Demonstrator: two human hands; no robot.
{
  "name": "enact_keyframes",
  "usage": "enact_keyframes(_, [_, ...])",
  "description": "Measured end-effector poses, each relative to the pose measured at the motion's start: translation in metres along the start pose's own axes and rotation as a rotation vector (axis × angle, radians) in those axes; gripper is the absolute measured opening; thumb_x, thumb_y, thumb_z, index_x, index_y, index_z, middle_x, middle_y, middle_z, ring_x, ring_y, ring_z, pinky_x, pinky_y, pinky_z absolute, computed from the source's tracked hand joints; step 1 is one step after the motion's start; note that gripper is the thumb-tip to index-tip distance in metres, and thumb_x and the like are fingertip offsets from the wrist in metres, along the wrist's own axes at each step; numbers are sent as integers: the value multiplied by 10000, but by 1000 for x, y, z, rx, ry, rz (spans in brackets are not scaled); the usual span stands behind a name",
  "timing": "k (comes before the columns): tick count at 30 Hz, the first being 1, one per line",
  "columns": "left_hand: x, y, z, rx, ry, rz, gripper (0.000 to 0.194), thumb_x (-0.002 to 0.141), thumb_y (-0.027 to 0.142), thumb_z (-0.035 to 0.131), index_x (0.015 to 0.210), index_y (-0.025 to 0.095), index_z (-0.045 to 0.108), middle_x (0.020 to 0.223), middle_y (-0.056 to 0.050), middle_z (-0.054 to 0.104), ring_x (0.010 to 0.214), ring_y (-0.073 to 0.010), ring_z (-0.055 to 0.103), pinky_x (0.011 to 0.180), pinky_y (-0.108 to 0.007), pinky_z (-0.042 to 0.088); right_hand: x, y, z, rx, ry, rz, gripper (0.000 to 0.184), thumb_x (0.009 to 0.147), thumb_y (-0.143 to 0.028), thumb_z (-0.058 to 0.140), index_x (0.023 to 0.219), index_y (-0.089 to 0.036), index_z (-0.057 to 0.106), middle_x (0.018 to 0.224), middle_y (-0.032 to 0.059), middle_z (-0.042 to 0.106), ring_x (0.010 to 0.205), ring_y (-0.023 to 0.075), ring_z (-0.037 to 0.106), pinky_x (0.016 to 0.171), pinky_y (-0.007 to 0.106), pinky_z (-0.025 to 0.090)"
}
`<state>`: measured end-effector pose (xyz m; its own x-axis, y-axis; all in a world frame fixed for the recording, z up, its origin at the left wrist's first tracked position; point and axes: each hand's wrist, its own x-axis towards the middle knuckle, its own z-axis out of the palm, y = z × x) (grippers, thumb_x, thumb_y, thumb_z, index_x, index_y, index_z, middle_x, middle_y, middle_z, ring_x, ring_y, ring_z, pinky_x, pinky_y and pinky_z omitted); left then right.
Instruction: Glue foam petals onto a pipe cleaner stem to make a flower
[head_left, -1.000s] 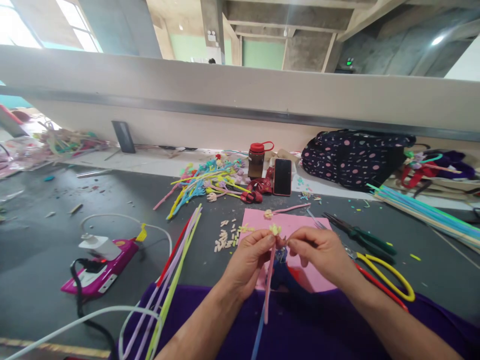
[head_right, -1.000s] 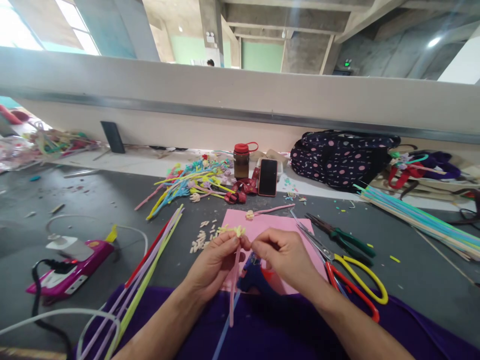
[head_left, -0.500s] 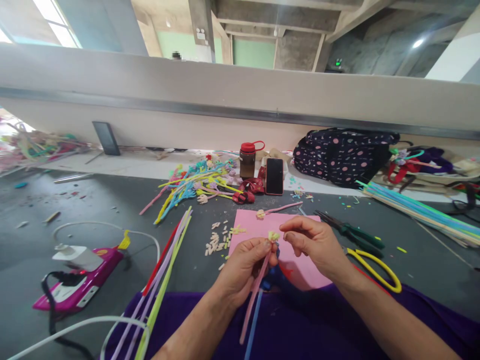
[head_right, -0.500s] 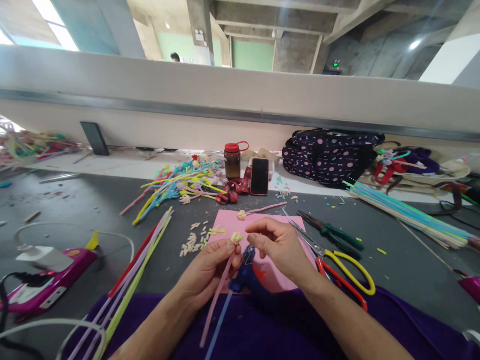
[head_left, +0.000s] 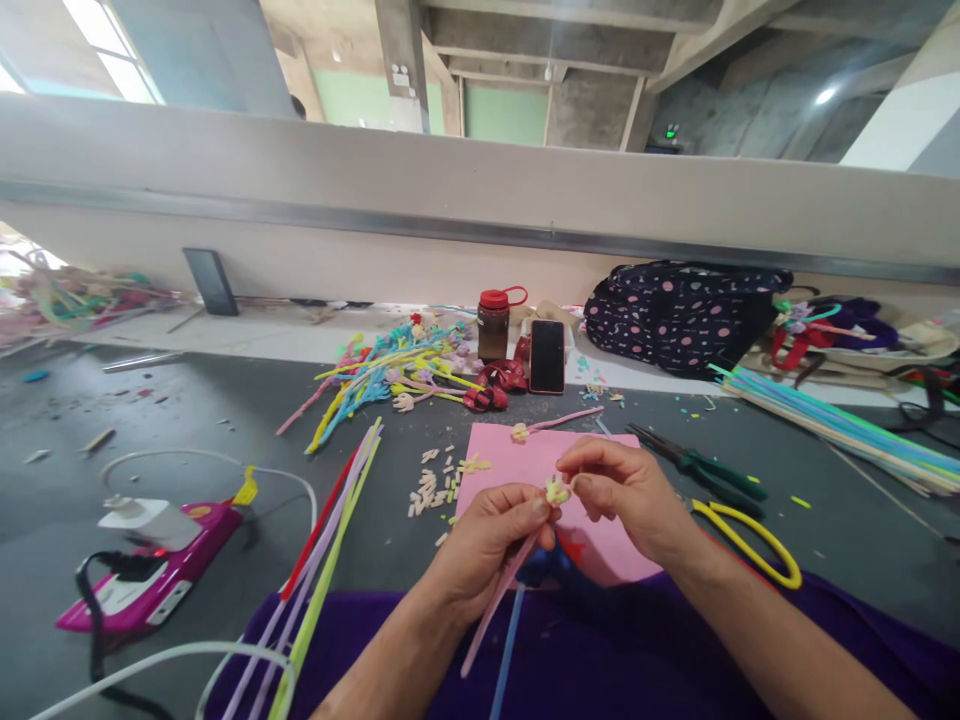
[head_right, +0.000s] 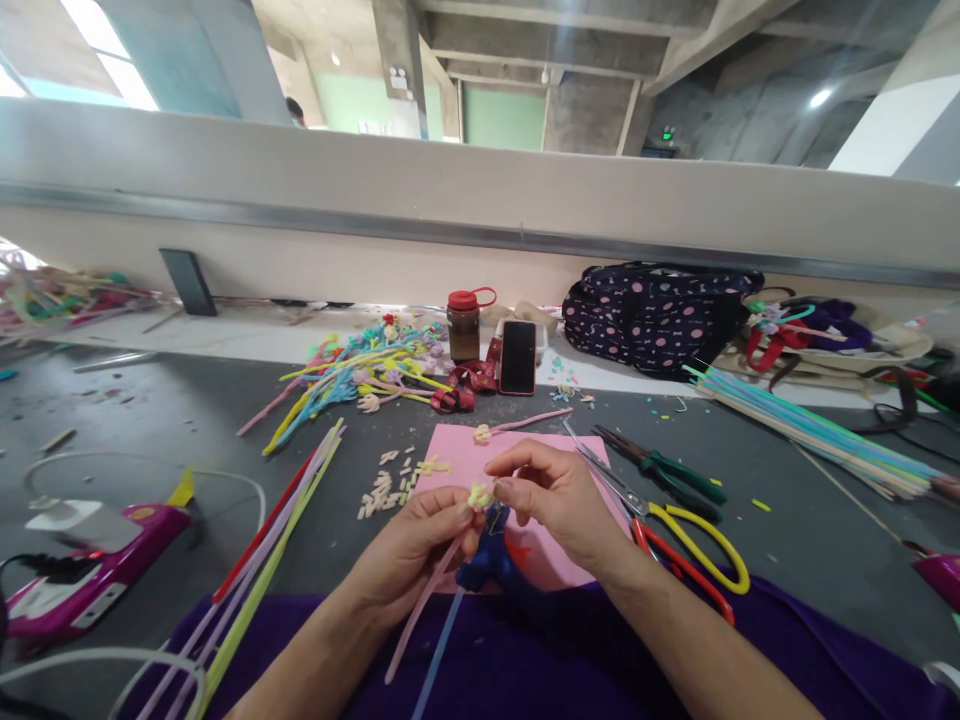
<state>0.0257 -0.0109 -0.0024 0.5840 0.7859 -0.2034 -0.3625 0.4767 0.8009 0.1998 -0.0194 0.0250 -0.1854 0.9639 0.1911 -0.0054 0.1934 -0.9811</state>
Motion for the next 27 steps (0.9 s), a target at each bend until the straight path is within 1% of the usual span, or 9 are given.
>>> enact_keyframes(5, [0,-1,1,-2,-14,-4,168,707,265,648,655,106,635,519,-20,579,463,-62,454,474,-175,301,1,0,-2,-13,-26,-160,95,722,-258,674,789,-192,661,828,26,533,663,109,509,503,202,412])
enact_keyframes(8, [0,-1,3,10,26,39,180,695,285,658,644,115,623,521,-9,570,452,-63,438,477,-188,312,0,-1,-1,-107,-1,-231,64,727,-239,672,776,-200,661,845,34,530,753,143,515,589,245,424])
enact_keyframes(10, [1,0,4,31,77,89,182,689,298,664,653,126,618,535,-2,571,444,-65,427,473,-196,315,-2,-1,0,-176,48,-253,42,740,-223,658,779,-206,655,831,28,529,759,146,510,615,260,415])
enact_keyframes(14, [0,1,6,124,204,264,162,678,286,678,665,132,632,565,1,588,485,-64,434,500,-189,327,-6,-1,5,-262,138,-249,25,758,-211,638,780,-208,650,787,12,522,685,124,481,564,244,380])
enact_keyframes(17, [-2,2,6,224,262,367,126,678,258,678,675,134,651,580,4,587,532,-74,452,540,-191,348,-7,-2,8,-264,135,-214,22,766,-214,630,770,-203,649,737,2,534,636,111,470,529,233,360])
enact_keyframes(19, [-3,1,5,278,277,421,109,686,249,669,690,140,659,603,4,583,580,-88,470,573,-201,363,-7,-3,10,-242,118,-177,27,767,-211,629,757,-195,649,713,0,544,636,111,482,538,231,370])
enact_keyframes(21, [-3,0,4,319,277,449,107,698,253,659,705,147,661,631,2,583,615,-99,483,599,-213,373,-7,-4,11,-210,111,-141,32,762,-212,633,757,-187,652,709,0,547,633,108,488,543,227,378])
enact_keyframes(24, [-4,-1,4,350,262,440,116,712,267,646,711,151,656,640,2,580,619,-102,490,602,-217,375,-8,-6,12,-163,111,-97,46,760,-218,633,761,-179,657,696,-7,540,591,91,472,512,210,367])
enact_keyframes(27, [-4,-1,5,371,254,438,120,720,271,640,702,152,652,636,6,574,614,-95,484,597,-212,368,-8,-8,12,-140,118,-83,56,756,-227,637,757,-174,659,688,-10,547,572,83,465,494,200,359])
